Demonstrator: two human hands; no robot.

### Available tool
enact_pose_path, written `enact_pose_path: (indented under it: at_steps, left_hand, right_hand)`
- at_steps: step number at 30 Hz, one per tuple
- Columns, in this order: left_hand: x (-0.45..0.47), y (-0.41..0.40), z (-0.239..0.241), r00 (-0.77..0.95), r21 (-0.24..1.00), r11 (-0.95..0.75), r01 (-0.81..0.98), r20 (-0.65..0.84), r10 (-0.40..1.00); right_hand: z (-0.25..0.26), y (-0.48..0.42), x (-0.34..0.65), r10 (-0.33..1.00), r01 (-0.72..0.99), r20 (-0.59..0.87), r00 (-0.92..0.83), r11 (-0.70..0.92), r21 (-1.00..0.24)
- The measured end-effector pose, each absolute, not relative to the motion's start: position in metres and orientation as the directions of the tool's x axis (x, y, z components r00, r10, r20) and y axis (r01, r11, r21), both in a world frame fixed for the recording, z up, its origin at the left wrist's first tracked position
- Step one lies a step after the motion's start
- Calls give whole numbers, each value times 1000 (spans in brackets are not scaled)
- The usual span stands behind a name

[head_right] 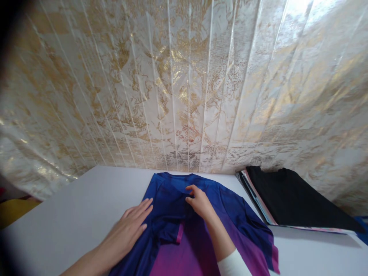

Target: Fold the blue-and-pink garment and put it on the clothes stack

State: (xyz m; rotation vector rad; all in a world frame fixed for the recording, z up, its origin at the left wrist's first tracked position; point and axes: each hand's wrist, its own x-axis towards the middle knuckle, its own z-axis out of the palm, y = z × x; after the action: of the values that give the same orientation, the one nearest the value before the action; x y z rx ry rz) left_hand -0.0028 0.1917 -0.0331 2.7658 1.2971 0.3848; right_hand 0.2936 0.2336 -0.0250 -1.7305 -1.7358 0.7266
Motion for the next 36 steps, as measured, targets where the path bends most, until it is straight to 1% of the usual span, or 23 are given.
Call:
enact_pose_path:
  at_steps: [4, 8, 11, 14, 18, 21, 26, 29, 32, 36]
  left_hand:
    - [-18, 145, -51, 655, 188, -673, 715, 156, 740]
    - [-20, 128, -65, 669, 197, -680, 707, 126, 732]
    - [-17, 125, -75, 676, 197, -685, 701, 121, 727]
    - [-14, 125, -85, 674, 182, -685, 706, 127, 728]
    - [-15, 124, -94, 667, 153, -673, 723, 95, 739]
    - [-13, 125, -94, 654, 169, -661, 731, 107, 749]
    - [7, 151, -70, 586, 201, -614, 763, 185, 789]
    - [27, 187, -47, 502, 167, -526, 834, 165, 849]
    - [49, 228, -34, 423, 121, -442, 889, 159, 892]
    - [72, 265, -35, 332, 98, -351, 931, 173, 927]
  right_hand:
    - [-20, 228, 285, 996, 786, 91, 13, 46, -616]
    - [-14, 217, 256, 985, 841, 138, -103, 160, -517]
    - [-15, 210, 230, 971, 847, 109, -210, 237, -475]
    - [-20, 204, 213, 957, 848, 63, -282, 279, -450]
    - [-23, 200, 210, 955, 874, 16, -297, 279, -398]
    - [-19, 201, 214, 959, 886, 24, -281, 269, -377]
    - [-17, 203, 223, 967, 903, 7, -253, 239, -357]
    - [-24, 204, 231, 975, 912, 7, -222, 210, -352]
    - [-35, 204, 238, 971, 913, 58, -232, 238, -332]
    - [-48, 204, 243, 958, 916, 150, -244, 278, -288]
